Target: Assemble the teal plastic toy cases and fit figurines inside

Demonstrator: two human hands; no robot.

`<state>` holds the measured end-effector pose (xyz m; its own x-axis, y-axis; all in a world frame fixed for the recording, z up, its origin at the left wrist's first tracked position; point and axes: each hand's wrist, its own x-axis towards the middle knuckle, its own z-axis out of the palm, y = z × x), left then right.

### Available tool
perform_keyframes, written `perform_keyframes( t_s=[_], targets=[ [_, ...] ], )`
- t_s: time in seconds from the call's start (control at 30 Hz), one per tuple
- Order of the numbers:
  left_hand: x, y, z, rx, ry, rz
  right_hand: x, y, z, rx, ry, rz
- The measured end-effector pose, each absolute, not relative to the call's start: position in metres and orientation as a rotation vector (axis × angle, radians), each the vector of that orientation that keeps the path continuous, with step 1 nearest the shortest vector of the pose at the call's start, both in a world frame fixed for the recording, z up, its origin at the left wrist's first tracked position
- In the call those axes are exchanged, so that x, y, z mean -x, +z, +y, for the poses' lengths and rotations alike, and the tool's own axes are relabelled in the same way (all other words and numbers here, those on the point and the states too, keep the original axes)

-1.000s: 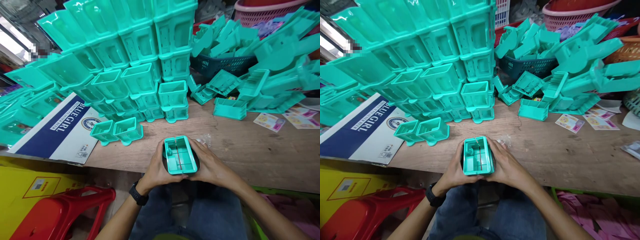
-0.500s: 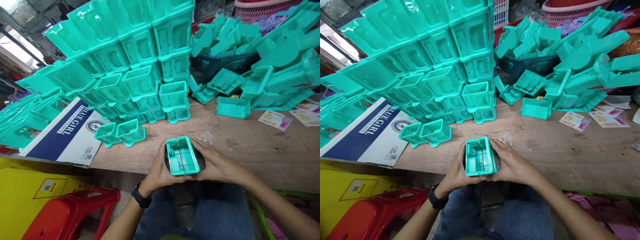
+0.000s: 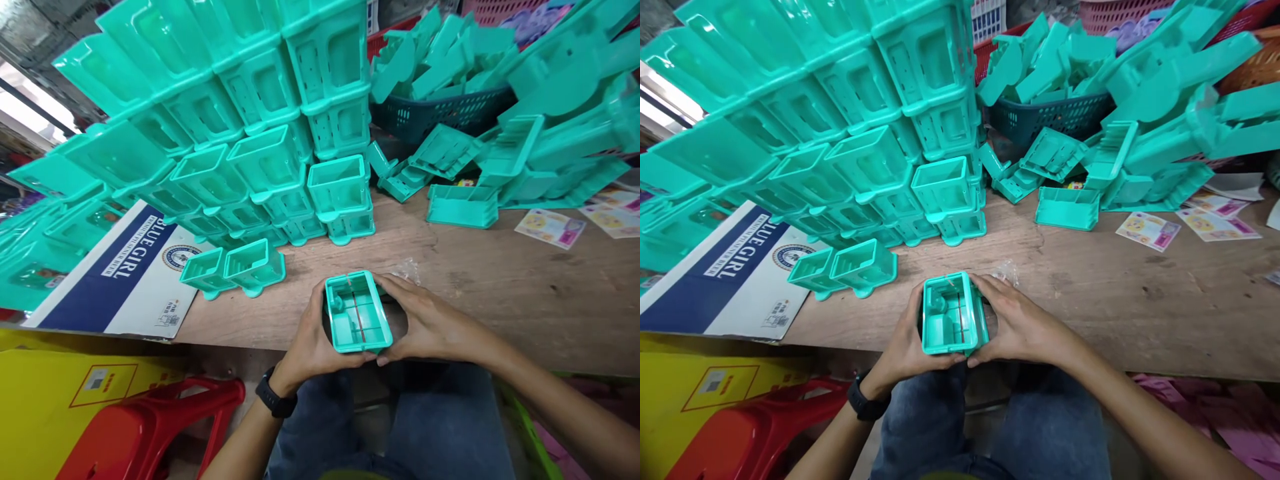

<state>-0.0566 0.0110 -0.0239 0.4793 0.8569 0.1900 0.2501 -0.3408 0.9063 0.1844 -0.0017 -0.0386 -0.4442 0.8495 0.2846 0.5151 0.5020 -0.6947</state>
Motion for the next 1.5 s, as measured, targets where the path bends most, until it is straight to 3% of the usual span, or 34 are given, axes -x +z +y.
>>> perform_keyframes(
  t_s=[1.5],
  targets=[
    [0.060,-0.028,0.002,-1.838,0.814,1.016,-0.176,-0.036,-0.015,1.119,0.691,-2.156]
  ],
)
